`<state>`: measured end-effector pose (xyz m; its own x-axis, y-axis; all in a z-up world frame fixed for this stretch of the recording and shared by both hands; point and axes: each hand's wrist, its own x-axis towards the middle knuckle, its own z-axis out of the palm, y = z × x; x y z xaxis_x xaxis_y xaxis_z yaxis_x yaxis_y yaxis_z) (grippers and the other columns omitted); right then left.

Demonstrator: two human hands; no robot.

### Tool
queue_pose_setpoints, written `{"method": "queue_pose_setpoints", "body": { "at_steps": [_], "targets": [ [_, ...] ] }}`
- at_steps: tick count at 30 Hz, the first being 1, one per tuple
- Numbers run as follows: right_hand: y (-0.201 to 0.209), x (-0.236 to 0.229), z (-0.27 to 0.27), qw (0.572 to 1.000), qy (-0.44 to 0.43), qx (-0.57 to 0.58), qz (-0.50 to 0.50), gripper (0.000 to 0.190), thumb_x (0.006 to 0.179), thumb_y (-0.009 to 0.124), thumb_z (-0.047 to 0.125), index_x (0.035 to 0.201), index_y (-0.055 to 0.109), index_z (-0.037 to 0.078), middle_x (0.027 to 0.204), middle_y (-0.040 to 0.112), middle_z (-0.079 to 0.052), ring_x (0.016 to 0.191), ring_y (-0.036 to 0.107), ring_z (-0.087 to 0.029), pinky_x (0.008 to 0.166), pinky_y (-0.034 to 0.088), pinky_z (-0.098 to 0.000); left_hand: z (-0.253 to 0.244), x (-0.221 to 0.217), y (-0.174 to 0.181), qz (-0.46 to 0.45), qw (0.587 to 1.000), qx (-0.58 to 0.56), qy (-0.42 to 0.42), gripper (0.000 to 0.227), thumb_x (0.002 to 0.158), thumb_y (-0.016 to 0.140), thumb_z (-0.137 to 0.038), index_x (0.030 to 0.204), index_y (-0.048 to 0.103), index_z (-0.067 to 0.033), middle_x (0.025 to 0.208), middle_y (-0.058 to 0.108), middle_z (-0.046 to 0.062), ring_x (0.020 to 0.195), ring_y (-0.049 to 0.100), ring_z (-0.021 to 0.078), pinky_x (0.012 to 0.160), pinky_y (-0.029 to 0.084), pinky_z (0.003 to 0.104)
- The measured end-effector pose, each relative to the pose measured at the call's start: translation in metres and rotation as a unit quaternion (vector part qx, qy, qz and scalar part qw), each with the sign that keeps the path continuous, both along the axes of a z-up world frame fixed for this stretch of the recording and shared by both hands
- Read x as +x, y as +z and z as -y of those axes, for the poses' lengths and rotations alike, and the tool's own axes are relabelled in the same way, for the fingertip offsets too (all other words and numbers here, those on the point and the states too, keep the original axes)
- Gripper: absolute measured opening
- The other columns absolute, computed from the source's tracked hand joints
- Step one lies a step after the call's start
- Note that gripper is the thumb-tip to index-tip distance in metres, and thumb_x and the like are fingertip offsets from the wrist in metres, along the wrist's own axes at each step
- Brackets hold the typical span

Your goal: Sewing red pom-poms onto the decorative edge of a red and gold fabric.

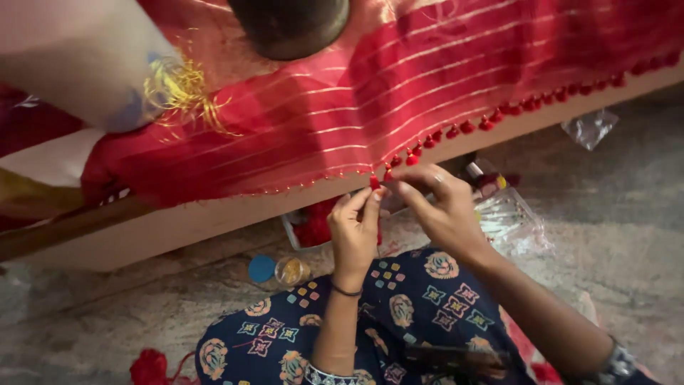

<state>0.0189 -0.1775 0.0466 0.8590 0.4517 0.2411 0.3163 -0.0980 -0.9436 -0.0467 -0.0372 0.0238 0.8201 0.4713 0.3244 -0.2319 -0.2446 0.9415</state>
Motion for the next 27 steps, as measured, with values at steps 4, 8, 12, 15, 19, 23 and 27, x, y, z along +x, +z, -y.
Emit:
{"method": "queue_pose_setpoints", "body": {
  "at_steps": [4, 8, 12, 15, 19, 23, 27],
  "targets": [
    [0.006, 0.016, -0.029, 0.975, 0.053, 0.058, -0.206, 0.022, 0.098, 0.064, 0.016, 0.109, 0.073, -0.001, 0.093, 0.073, -0.005, 0.082, 0.070, -0.013, 0.071, 0.059, -0.0279, -0.001, 0.001, -0.016, -0.014, 0.993, 0.101, 0.052, 0.021, 0.100, 0.065, -0.016, 0.105, 0.076, 0.0006, 0.088, 0.074, 0.009, 0.072, 0.074, 0.0181, 0.078, 0.057, 0.030],
    [-0.034, 0.012, -0.034, 0.966, 0.078, 0.102, -0.224, 0.022, 0.102, 0.061, 0.015, 0.106, 0.073, -0.003, 0.090, 0.073, -0.006, 0.081, 0.068, -0.014, 0.073, 0.057, -0.0292, -0.004, -0.001, -0.011, -0.009, 0.970, 0.212, 0.120, 0.021, 0.093, 0.071, -0.018, 0.103, 0.079, -0.0016, 0.089, 0.077, 0.012, 0.081, 0.071, 0.0220, 0.099, 0.043, 0.039],
    [-0.051, 0.002, -0.025, 0.967, 0.080, 0.144, -0.194, 0.022, 0.105, 0.059, 0.014, 0.109, 0.071, -0.004, 0.096, 0.073, -0.004, 0.090, 0.067, -0.010, 0.082, 0.053, -0.0267, -0.020, 0.011, -0.020, 0.002, 0.989, -0.145, -0.039, 0.030, 0.090, 0.066, -0.016, 0.114, 0.072, -0.0002, 0.107, 0.075, 0.007, 0.098, 0.069, 0.0152, 0.096, 0.046, 0.033],
    [-0.049, 0.000, -0.023, 0.960, 0.078, 0.159, -0.215, 0.022, 0.105, 0.058, 0.015, 0.114, 0.070, -0.002, 0.103, 0.073, -0.002, 0.096, 0.064, -0.009, 0.086, 0.050, -0.0248, -0.026, 0.016, -0.018, -0.013, 0.940, -0.300, -0.164, 0.031, 0.094, 0.064, -0.015, 0.117, 0.072, 0.0042, 0.110, 0.075, 0.007, 0.101, 0.068, 0.0124, 0.097, 0.050, 0.028],
    [-0.039, 0.001, -0.028, 0.955, 0.078, 0.157, -0.239, 0.025, 0.102, 0.057, 0.015, 0.118, 0.071, 0.001, 0.110, 0.073, 0.000, 0.102, 0.063, -0.007, 0.091, 0.049, -0.0228, -0.025, 0.024, -0.018, -0.034, 0.937, -0.294, -0.184, 0.029, 0.095, 0.068, -0.014, 0.114, 0.073, 0.0065, 0.108, 0.077, 0.008, 0.101, 0.069, 0.0123, 0.096, 0.052, 0.028],
    [-0.068, 0.012, -0.024, 0.978, 0.067, 0.092, -0.177, 0.025, 0.104, 0.058, 0.015, 0.116, 0.073, -0.001, 0.106, 0.072, -0.004, 0.099, 0.062, -0.009, 0.089, 0.049, -0.0251, -0.020, 0.030, -0.035, -0.019, 0.951, -0.276, -0.140, 0.026, 0.097, 0.069, -0.016, 0.109, 0.076, 0.0054, 0.104, 0.077, 0.010, 0.096, 0.069, 0.0145, 0.091, 0.054, 0.031],
    [-0.043, 0.002, -0.037, 0.994, -0.112, 0.007, 0.020, 0.020, 0.099, 0.064, 0.009, 0.114, 0.070, -0.001, 0.107, 0.069, -0.009, 0.097, 0.068, -0.014, 0.084, 0.055, -0.0289, -0.020, 0.020, -0.023, 0.017, 0.999, 0.032, 0.006, 0.015, 0.095, 0.072, -0.018, 0.101, 0.082, -0.0074, 0.101, 0.079, 0.010, 0.105, 0.068, 0.0233, 0.102, 0.047, 0.038]
  ]
}}
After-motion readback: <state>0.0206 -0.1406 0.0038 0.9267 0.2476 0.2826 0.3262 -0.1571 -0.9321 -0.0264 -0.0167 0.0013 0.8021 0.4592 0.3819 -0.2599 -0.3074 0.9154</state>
